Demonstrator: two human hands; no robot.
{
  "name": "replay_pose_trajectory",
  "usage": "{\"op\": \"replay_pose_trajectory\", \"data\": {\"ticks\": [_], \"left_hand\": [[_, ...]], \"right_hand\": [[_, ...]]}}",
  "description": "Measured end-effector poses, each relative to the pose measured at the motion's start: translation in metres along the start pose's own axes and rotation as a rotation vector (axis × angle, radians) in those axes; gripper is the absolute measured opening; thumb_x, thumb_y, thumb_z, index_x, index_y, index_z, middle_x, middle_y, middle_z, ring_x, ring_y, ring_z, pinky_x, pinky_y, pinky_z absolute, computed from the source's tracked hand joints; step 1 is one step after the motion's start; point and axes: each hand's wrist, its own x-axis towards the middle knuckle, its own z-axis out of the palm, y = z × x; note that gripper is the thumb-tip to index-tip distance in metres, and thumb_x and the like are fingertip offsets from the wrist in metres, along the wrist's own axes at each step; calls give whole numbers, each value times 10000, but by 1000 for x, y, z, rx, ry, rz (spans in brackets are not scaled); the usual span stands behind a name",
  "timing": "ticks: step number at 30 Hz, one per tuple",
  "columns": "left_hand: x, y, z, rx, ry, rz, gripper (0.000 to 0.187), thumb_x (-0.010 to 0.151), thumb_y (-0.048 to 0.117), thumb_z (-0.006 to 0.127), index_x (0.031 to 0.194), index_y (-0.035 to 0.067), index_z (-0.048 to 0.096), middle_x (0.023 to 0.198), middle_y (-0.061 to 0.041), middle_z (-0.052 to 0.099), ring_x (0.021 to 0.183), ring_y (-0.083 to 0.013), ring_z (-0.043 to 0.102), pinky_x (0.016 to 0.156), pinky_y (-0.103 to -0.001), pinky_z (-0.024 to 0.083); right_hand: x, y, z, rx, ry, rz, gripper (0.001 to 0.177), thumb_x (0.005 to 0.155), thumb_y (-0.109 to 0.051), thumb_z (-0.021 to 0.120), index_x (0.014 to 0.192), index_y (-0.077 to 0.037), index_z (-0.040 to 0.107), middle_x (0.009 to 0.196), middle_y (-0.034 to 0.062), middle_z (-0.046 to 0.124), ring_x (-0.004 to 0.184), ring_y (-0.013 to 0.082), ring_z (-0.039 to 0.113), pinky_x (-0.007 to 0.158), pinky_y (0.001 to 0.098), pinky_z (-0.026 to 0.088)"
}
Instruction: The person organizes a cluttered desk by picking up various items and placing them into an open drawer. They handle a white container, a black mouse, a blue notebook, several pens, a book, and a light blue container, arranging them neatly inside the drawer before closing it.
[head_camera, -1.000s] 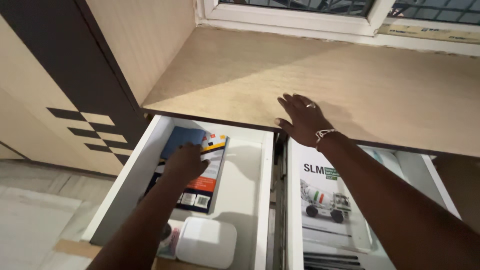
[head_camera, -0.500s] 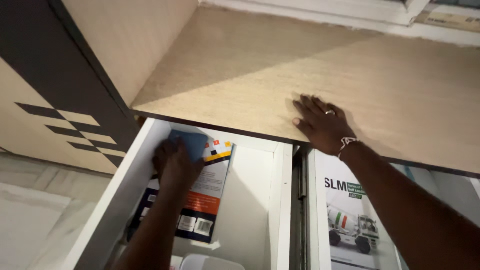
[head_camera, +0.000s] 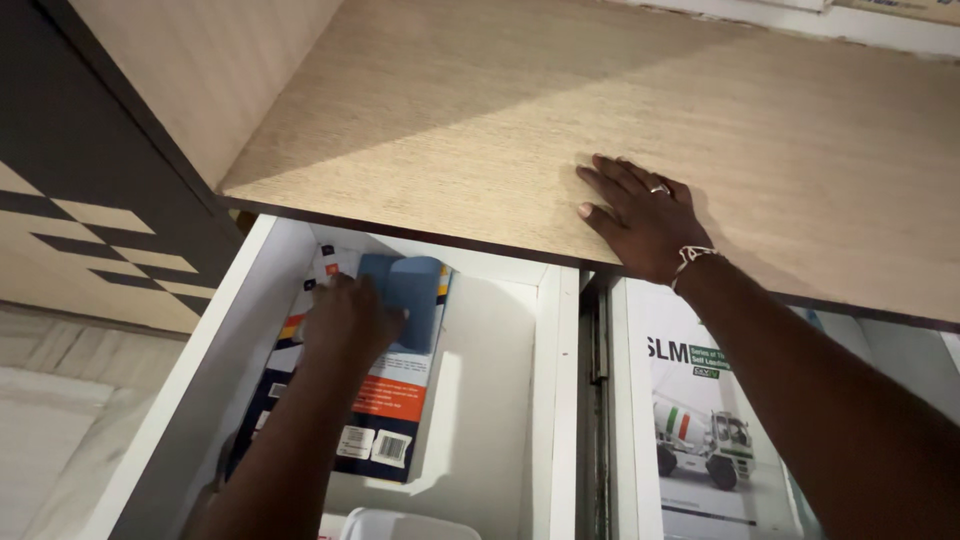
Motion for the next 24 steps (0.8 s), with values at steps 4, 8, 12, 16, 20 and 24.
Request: {"op": "replay_pose_trajectory", "data": {"ticks": [4,8,12,16,20,24], "left_hand": [[-2,-4,-1,50,-21,-25,737,866,486,803,1371,22,534,1383,-230,555,1257,-396,597,984,-591,555],[1,-1,17,48,73,132,706,839,470,840,1307,23,557,1315,-250,551,1238,-386,570,1008,-623,491],[4,8,36,-73,8,274,624,841,395,827,1262,3,588,1238,-247,616,1132,-355,676,997,-491,568],[8,23,60,-145,-82,441,582,848,285,817,1272,-11,551,1292,-246,565,1143,-341,671,916,-405,616],[8,26,83,-41,163,801,512,811,188,840,1227,-14,620,1322,-260,579,1252,-400,583,946,-418,578],[0,23,79,-141,92,728,530,783,116,825,1248,-10,604,1352,-239,553,1202,-378,594,910,-421,582]], "right_hand": [[0,-4,-2,13,-4,20,614,1015,-556,376,1570,-295,387,1672,-34,303,1531,194,251,1221,478,152],[0,-8,-5,20,-5,28,612,1020,-564,374,1573,-301,376,1677,-29,286,1536,199,236,1223,478,150],[0,-11,-5,-3,-21,57,617,1015,-578,370,1573,-315,369,1675,-42,290,1540,195,235,1229,487,142],[-1,-11,-7,1,-14,53,624,1011,-580,371,1577,-315,369,1674,-30,288,1537,209,237,1227,489,147],[-1,-11,-7,9,-18,56,621,1008,-579,373,1570,-314,377,1677,-34,288,1544,202,236,1228,491,148],[-1,-12,-7,17,-22,67,620,1007,-583,374,1568,-319,376,1675,-38,290,1546,203,223,1232,490,139]]}}
